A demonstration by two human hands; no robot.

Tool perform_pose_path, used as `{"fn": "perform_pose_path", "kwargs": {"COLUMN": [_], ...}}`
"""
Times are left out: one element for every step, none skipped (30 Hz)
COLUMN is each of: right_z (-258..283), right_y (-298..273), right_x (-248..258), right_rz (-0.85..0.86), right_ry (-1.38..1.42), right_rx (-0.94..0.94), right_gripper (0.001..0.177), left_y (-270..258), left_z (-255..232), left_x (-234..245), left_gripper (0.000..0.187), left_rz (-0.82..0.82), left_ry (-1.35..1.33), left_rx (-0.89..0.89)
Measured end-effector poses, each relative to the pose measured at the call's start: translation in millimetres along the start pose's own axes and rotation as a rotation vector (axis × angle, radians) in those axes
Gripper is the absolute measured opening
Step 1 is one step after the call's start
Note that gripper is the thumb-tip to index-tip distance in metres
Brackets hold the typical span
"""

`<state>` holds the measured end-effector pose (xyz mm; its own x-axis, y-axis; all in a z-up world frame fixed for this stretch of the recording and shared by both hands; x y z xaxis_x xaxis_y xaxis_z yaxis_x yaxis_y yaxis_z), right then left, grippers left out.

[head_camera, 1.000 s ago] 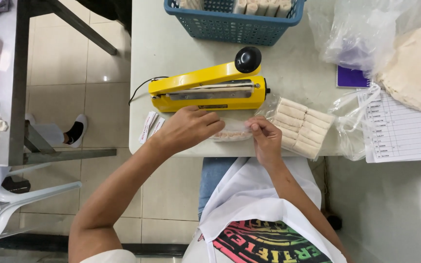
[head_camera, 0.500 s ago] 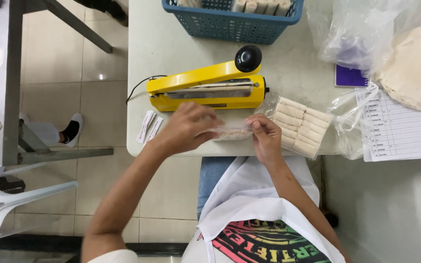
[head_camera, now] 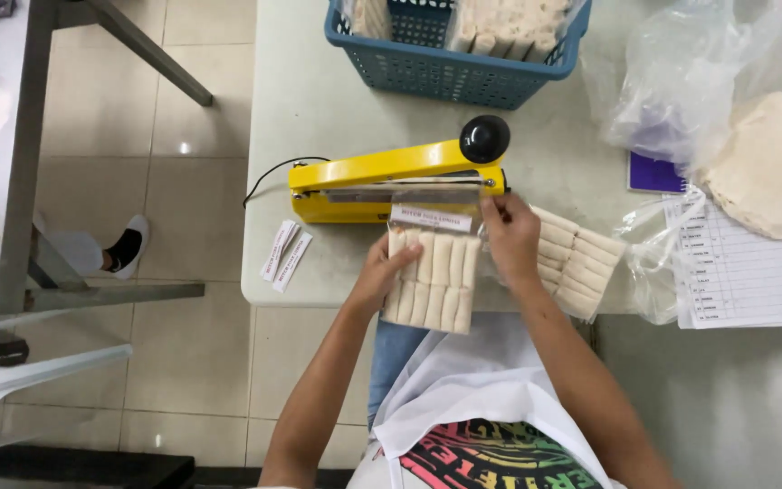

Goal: Packing bundles of food sticks into plastic bags and sealing them using a manual heat sealer.

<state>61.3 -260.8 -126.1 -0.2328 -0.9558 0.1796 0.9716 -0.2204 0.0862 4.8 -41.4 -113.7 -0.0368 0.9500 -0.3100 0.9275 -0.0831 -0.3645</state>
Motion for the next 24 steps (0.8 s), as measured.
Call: {"fn": "perform_pose_path", "kwargs": {"right_z": [5.6,11.8,0.1,-13.8,-28.0,-22.6,-28.9,-35.7,-5.2,30.0,64.3,97.1,137.8,177.3,172.6,172.3,167.5,154.1,140.4,125.9,109.0,91.3,73.3,66.5], "right_y": [11.6,24.4,34.1,46.4,59.0,67.4,76.0,78.2,79.7,85.5,90.3,88.1,87.6,84.1,85.0,85.0,83.3,83.5,85.3,85.8,90.1,90.8,91.7,87.8], "right_x": [-6.4,-16.0,-26.2,-35.3,-43.4,-41.3,-35.7,-33.9,-28.9,-21.3,-12.2,-10.3,-11.4,-11.1,-17.3,-34.4,-51.8,-54.2,-54.6,-55.3,-54.0,-51.7,-49.1,-51.8], "right_rz": [-0.003,-0.003,0.007,0.045,0.081,0.08,0.085,0.094,0.099,-0.045,-0.186,-0.182,-0.056,0.06,0.055,0.235,0.415,0.412,0.331,0.255,0.259,0.243,0.227,0.222], "right_ry": [-0.184,-0.364,-0.36,-0.53,-0.699,-0.702,-0.568,-0.425,-0.426,-0.083,0.259,0.26,0.121,-0.02,-0.021,-0.451,-0.885,-0.884,-0.98,-1.074,-1.074,-1.064,-1.053,-1.058], "right_rx": [0.141,0.29,0.296,0.247,0.194,0.197,-0.11,-0.415,-0.416,-0.318,-0.216,-0.217,-0.032,0.151,0.148,0.3,0.445,0.448,0.432,0.416,0.419,0.429,0.44,0.433], "right_gripper": [0.019,0.021,0.021,0.026,0.032,0.032,0.026,0.044,0.044,0.021,0.017,0.017,0.02,0.024,0.024,0.03,0.04,0.04,0.034,0.035,0.035,0.037,0.038,0.038], "left_y": [2.8,6.6,11.8,20.6,29.7,30.6,31.3,29.0,25.9,24.9,23.8,23.7,23.1,22.5,21.0,19.8,18.4,19.5,21.7,22.1,22.9,20.9,19.5,22.5], "left_z": [-6.2,-13.7,-9.7,-5.6,-1.4,-7.5,-12.6,-17.1,-21.4,-26.3,-31.2,-37.4,-40.2,-42.4,-45.4,-48.9,-52.6,-43.0,-36.7,-28.7,-27.7,-25.5,-23.2,-16.8], "left_x": [-1.2,-1.4,4.8,9.6,14.0,11.6,10.2,11.0,9.5,8.0,6.1,7.1,6.8,5.2,2.7,1.3,0.2,3.3,7.6,12.0,11.5,11.3,10.5,12.5], "left_gripper": [0.036,0.037,0.037,0.042,0.046,0.046,0.047,0.049,0.049,0.049,0.05,0.05,0.05,0.053,0.053,0.052,0.051,0.051,0.048,0.046,0.046,0.046,0.046,0.046], "left_rz": [-0.013,-0.029,-0.039,-0.067,-0.094,-0.092,-0.109,-0.132,-0.137,-0.155,-0.174,-0.177,-0.171,-0.159,-0.156,-0.171,-0.185,-0.184,-0.192,-0.205,-0.209,-0.197,-0.186,-0.178], "left_ry": [-0.016,-0.033,-0.037,-0.043,-0.05,-0.052,-0.05,-0.047,-0.049,-0.059,-0.069,-0.07,-0.114,-0.154,-0.151,-0.155,-0.158,-0.157,-0.125,-0.097,-0.1,-0.096,-0.093,-0.091], "left_rx": [0.025,0.044,0.038,0.066,0.095,0.093,0.104,0.118,0.119,0.126,0.132,0.132,0.209,0.29,0.294,0.309,0.325,0.321,0.232,0.145,0.144,0.143,0.142,0.147]}}
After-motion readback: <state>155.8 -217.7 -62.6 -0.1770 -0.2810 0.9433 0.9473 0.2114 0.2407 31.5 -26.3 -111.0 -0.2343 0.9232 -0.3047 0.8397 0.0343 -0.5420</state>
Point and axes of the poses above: each hand's wrist, its own y-axis towards the middle knuckle, its own x-axis out of the back of the hand, z = x × y, the point moved 4 cm from there along y, towards the middle knuckle, and after that the axes turned 1 degree about y, right-handed, at the moved point
